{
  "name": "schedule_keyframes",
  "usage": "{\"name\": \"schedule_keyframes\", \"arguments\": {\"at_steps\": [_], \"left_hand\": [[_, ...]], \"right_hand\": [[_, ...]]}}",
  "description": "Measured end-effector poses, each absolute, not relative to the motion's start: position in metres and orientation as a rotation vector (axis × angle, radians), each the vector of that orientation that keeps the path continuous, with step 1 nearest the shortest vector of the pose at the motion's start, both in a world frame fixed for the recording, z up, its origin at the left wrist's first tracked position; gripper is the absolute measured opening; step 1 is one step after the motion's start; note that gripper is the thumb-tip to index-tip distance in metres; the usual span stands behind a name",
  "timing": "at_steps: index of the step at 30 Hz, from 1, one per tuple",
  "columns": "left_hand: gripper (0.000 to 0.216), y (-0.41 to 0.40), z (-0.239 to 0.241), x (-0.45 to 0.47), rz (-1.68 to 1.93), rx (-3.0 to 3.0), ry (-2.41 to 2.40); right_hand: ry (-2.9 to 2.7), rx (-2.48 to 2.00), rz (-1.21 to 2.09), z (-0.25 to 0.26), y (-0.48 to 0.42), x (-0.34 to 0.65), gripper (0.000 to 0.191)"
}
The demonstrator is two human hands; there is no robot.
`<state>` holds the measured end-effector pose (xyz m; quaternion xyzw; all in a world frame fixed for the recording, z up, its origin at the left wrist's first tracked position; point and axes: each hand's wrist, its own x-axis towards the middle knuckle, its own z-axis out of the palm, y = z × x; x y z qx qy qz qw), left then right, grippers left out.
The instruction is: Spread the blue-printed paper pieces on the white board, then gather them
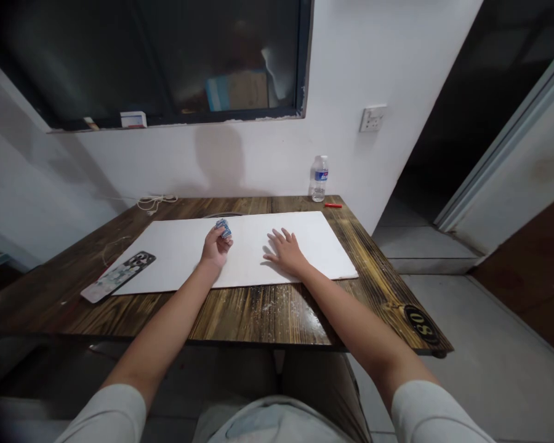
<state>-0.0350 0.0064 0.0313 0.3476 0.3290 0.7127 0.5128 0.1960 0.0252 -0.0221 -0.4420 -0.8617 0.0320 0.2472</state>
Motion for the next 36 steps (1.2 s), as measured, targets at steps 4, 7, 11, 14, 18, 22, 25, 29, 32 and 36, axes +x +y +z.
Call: {"name": "schedule_keyframes", "arguments": {"at_steps": [4, 7, 11, 14, 18, 22, 25, 29, 32, 36], "left_hand": [[0.032, 0.007, 0.031, -0.038, 1.725, 0.786, 0.748], [0.033, 0.007, 0.03, -0.037, 1.713, 0.772, 0.731], [0.032, 0.007, 0.028, -0.035, 1.698, 0.799, 0.728], [0.031, 0.006, 0.028, -0.034, 1.692, 0.836, 0.739], [0.031, 0.005, 0.028, -0.031, 1.672, 0.896, 0.792], [0.031, 0.003, 0.027, -0.028, 1.613, 0.987, 0.871], [0.032, 0.002, 0.027, -0.026, 1.586, 1.031, 0.904], [0.033, 0.001, 0.027, -0.026, 1.574, 1.059, 0.926], [0.034, 0.002, 0.027, -0.027, 1.579, 1.063, 0.931], [0.034, 0.005, 0.022, -0.028, 1.566, 1.082, 0.96]], "right_hand": [[-2.548, -1.222, 0.217, -0.024, 0.025, 0.194, 0.07], [-2.547, -1.151, 0.224, -0.018, 0.022, 0.198, 0.064], [-2.509, -0.956, 0.22, -0.008, 0.016, 0.204, 0.036], [-2.428, -0.865, 0.405, -0.003, 0.012, 0.209, 0.023], [-2.314, -0.852, 0.658, -0.002, 0.009, 0.213, 0.021], [-2.42, -0.7, 0.68, -0.001, 0.01, 0.215, 0.039], [-2.52, -0.617, 0.647, 0.0, 0.013, 0.218, 0.061], [-2.565, -0.617, 0.708, 0.003, 0.016, 0.225, 0.074], [-2.645, -0.602, 0.72, 0.008, 0.016, 0.228, 0.069], [-2.725, -0.677, 0.619, 0.018, 0.01, 0.224, 0.054]]}}
